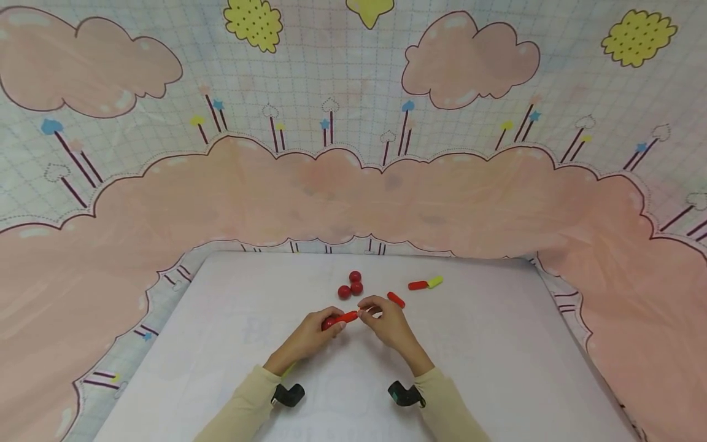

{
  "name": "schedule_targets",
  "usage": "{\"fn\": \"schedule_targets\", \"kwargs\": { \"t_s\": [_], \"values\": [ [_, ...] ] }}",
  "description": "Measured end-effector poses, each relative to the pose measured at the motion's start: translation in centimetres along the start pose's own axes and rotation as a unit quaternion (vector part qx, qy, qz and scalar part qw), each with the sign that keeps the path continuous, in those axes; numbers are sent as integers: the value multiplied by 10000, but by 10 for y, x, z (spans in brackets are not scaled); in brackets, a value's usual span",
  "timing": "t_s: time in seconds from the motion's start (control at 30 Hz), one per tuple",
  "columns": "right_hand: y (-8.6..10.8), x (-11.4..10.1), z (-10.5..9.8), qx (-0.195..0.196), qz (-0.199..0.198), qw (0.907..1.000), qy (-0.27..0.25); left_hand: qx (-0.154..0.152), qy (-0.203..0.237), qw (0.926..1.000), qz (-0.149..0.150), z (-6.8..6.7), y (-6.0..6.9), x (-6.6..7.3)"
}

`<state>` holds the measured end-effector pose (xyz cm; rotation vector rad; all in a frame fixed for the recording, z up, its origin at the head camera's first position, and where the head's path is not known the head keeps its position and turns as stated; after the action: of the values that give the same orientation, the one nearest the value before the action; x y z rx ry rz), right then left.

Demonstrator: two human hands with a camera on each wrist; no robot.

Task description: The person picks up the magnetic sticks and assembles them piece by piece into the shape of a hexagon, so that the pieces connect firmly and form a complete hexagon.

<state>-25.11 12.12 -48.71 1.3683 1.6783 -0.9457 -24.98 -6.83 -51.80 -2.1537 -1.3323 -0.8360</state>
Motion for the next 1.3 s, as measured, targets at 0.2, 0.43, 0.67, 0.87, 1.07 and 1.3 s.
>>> {"fn": "schedule_targets", "kwargs": {
  "t_s": [0.2, 0.43, 0.67, 0.87, 1.07, 1.3],
  "values": [
    [-12, 9, -5, 138, 165, 9998, 55, 34, 101, 9999, -59, 1, 1, -3],
    [-29, 17, -8, 256, 351, 9990, -92, 77, 165, 9998, -93, 0, 0, -5],
    [-51, 16, 1, 133, 377, 9992, -58, 95, 223, 9997, -30, 0, 0, -6],
    [-62, 19, 10, 138, 537, 9984, -102, 48, 208, 9997, -125, 5, 0, -8],
    [-71, 26, 19, 234, 810, 9964, -34, 118, 218, 9997, 39, 3, 2, -6],
    [-78, 34, 29, 311, 756, 9960, 372, 115, 204, 9997, 34, 1, 2, -4]
  ]
}}
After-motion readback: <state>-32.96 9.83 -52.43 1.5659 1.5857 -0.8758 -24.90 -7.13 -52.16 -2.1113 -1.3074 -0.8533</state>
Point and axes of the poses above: each hand's wrist, its own y-axis away from the middle knuckle, its own z-axis out of the palm, x = y × z, the point moved 4 cm from there along -y, towards the middle knuckle, and after that the axes turned 8 degrees about -y, right-handed, at the moved point
